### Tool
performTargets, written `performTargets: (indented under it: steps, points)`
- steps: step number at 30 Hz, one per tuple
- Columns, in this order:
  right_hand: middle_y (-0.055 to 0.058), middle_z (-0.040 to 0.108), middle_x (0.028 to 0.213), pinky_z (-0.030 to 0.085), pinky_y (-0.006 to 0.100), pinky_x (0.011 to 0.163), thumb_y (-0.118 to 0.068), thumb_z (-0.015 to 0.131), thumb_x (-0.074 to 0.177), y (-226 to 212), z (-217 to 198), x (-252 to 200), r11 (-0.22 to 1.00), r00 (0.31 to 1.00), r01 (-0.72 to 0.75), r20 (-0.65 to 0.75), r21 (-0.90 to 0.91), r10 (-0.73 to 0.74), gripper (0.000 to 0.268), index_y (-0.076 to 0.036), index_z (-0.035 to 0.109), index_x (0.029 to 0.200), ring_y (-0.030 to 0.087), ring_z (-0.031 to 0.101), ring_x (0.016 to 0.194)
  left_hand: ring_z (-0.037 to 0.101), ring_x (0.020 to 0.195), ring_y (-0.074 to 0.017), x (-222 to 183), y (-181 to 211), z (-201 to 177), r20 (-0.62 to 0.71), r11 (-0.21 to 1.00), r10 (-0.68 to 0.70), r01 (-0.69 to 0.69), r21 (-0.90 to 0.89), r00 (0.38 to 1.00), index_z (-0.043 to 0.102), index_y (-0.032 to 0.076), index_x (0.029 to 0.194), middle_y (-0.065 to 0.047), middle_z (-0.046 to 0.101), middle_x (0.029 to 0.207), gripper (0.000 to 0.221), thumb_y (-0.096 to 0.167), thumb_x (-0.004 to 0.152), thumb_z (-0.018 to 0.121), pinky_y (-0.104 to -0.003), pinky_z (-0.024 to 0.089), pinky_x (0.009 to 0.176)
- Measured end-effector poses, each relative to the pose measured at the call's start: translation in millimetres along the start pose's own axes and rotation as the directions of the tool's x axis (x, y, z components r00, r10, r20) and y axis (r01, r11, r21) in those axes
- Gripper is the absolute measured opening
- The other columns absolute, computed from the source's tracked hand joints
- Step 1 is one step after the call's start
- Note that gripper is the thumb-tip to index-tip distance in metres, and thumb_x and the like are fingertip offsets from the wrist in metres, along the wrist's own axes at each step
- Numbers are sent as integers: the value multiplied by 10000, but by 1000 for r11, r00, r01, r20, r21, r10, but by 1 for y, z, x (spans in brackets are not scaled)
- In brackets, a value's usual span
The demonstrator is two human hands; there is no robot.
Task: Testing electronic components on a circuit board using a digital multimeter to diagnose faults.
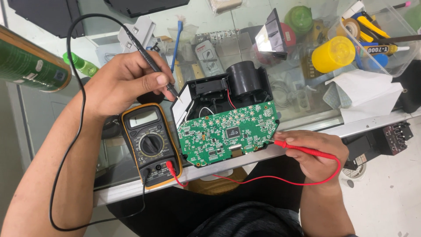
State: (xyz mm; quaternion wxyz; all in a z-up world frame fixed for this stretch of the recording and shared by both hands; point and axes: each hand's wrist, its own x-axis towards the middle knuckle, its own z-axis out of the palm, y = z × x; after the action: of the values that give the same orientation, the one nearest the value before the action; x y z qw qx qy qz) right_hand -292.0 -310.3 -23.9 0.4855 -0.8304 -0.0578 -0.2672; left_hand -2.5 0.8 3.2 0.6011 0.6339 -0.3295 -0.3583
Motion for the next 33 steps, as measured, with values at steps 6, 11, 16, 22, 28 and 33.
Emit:
performTargets:
  steps: [6,11,16,22,28,33]
  points:
    - [172,746,961,727,409,873,-117,744,860,6,-2,-7,1000,1000,-3,-6,-1,3,161,-11,695,971,356,808,932,817,878,-258,0,0,1,-1,1000,-2,2,-22,1000,649,19,983,-72,642,963,165,179,1016,629,-288,593,789]
    - [198,743,973,726,388,872,-113,735,860,3,0,-5,1000,1000,-8,-29,11,8,181,13,682,979,367,806,947,816,875,-233,1,1,0,6,1000,-3,3,4,1000,650,38,989,-66,659,901,165,200,1016,633,-270,579,779]
    - [178,742,948,724,376,859,-122,734,860,2,0,-4,1000,999,2,-36,-10,-2,183,15,685,970,364,807,932,813,873,-233,0,1,0,17,1000,1,-1,0,1000,644,32,1003,-77,668,864,162,192,1019,625,-272,598,797]
    - [164,748,945,709,354,841,-120,751,844,2,-2,-4,998,1000,-22,-16,-57,21,181,10,699,959,358,810,926,803,868,-249,0,-1,1,8,999,13,-13,-50,1000,645,17,981,-73,638,941,156,169,1014,633,-291,601,803]
    - [180,747,941,716,364,835,-103,758,836,3,-1,-4,999,1000,-8,-14,-51,7,168,9,695,945,353,808,910,807,867,-264,0,-3,0,6,999,10,-10,-50,1000,649,16,992,-66,628,949,156,170,1011,634,-295,602,801]
    - [167,747,957,723,384,863,-117,743,862,4,-2,-5,1000,1000,-6,-2,-23,6,157,-15,694,969,353,810,929,806,859,-253,0,-1,0,8,999,12,-11,-35,1000,647,20,1005,-70,641,897,160,180,1012,636,-284,604,801]
